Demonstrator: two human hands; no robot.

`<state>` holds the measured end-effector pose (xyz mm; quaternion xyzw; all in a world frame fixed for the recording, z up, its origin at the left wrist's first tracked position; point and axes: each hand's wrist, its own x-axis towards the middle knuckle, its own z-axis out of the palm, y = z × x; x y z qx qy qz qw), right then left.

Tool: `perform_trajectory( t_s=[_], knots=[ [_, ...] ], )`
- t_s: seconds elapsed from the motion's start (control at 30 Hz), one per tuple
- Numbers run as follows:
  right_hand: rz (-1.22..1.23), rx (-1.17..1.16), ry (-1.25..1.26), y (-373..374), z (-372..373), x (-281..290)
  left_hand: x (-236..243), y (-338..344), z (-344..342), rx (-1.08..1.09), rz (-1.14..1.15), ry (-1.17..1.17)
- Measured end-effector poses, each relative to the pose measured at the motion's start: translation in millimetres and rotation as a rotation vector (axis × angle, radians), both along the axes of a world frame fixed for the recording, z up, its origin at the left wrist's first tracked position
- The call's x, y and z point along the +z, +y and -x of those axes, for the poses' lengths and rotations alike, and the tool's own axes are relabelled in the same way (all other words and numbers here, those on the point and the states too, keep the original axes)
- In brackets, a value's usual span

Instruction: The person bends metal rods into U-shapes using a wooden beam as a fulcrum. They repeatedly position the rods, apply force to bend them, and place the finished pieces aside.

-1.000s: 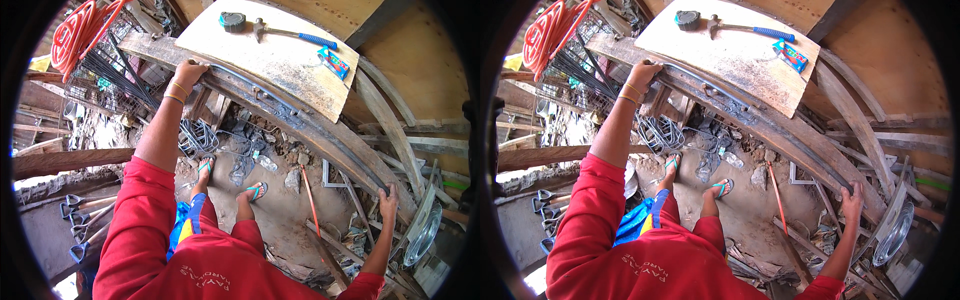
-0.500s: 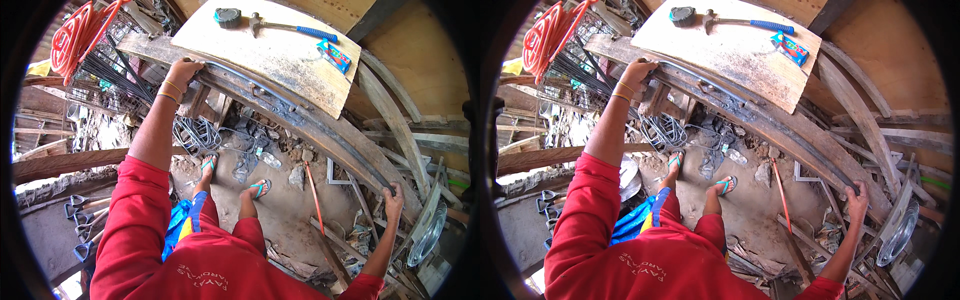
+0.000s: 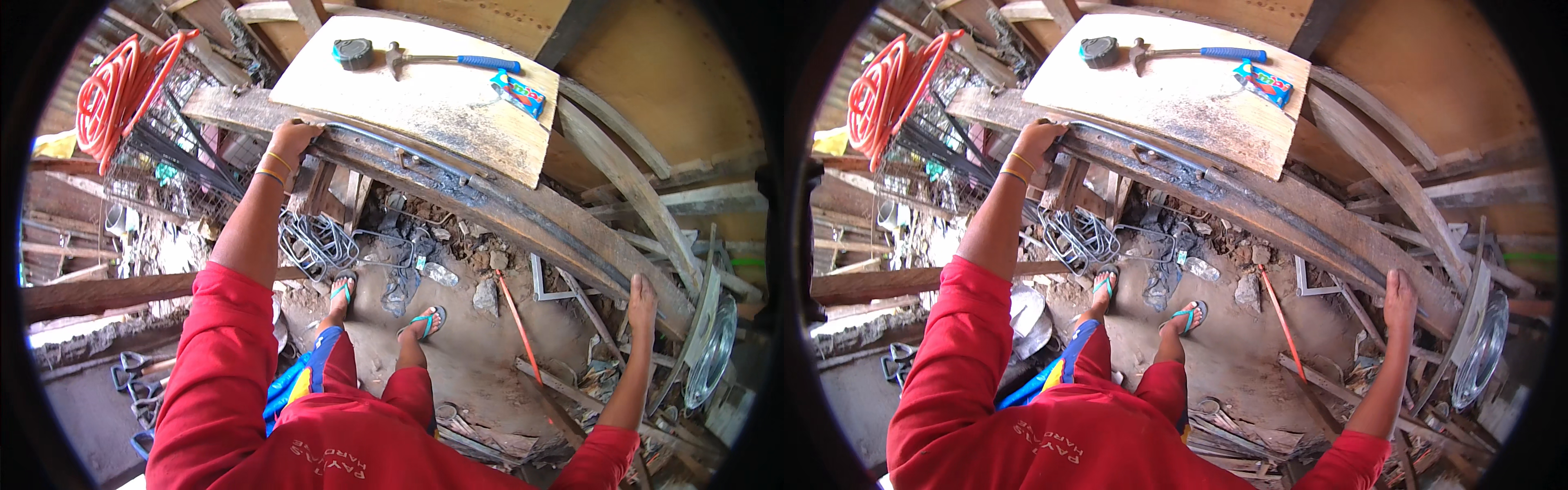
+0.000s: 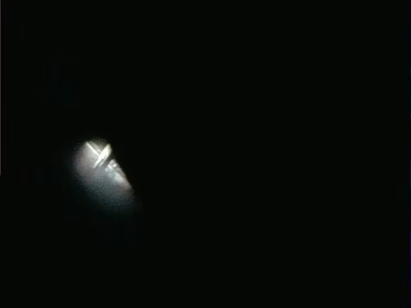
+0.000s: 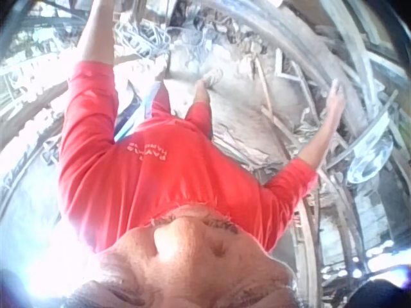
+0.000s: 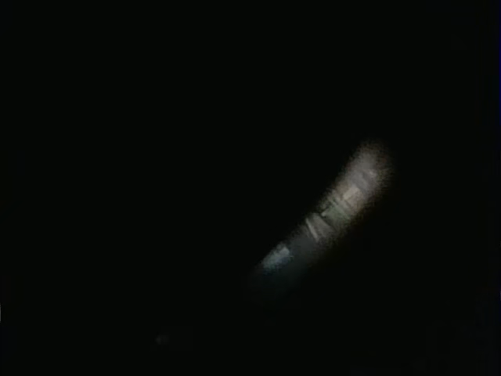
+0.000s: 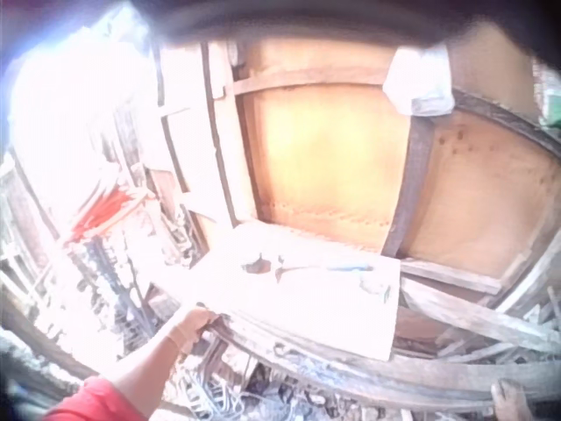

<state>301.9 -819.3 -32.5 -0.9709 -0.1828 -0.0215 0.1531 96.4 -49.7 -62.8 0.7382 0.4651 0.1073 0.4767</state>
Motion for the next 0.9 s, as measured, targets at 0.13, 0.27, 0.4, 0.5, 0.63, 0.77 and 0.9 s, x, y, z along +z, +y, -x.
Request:
perform_trajectory(
  t_s=[0.13,0.27,0.4,0.5,0.63,0.77,0.9],
  knots=[
    [0.027,-0.161,0.07,4,8,-7,1,3,-1,-0.018,0.147,-0.033],
    [0.108,-0.331,0.034,7,20,-8,2,3,0,-0.06,0.14,-0.055],
    [0.228,-0.546,-0.019,31,89,5,-3,4,1,-0.096,0.06,-0.079],
    [0.144,-0.692,-0.001,74,211,25,-10,6,1,-0.128,-0.002,-0.064],
    [0.128,-0.912,0.02,152,385,13,-17,13,1,-0.241,-0.153,0.02],
    [0.107,-0.679,0.064,142,384,39,-19,16,-2,-0.223,-0.088,-0.187],
    [-0.004,-0.441,0.188,108,356,56,-14,14,-4,-0.177,-0.054,-0.03]
  ],
)
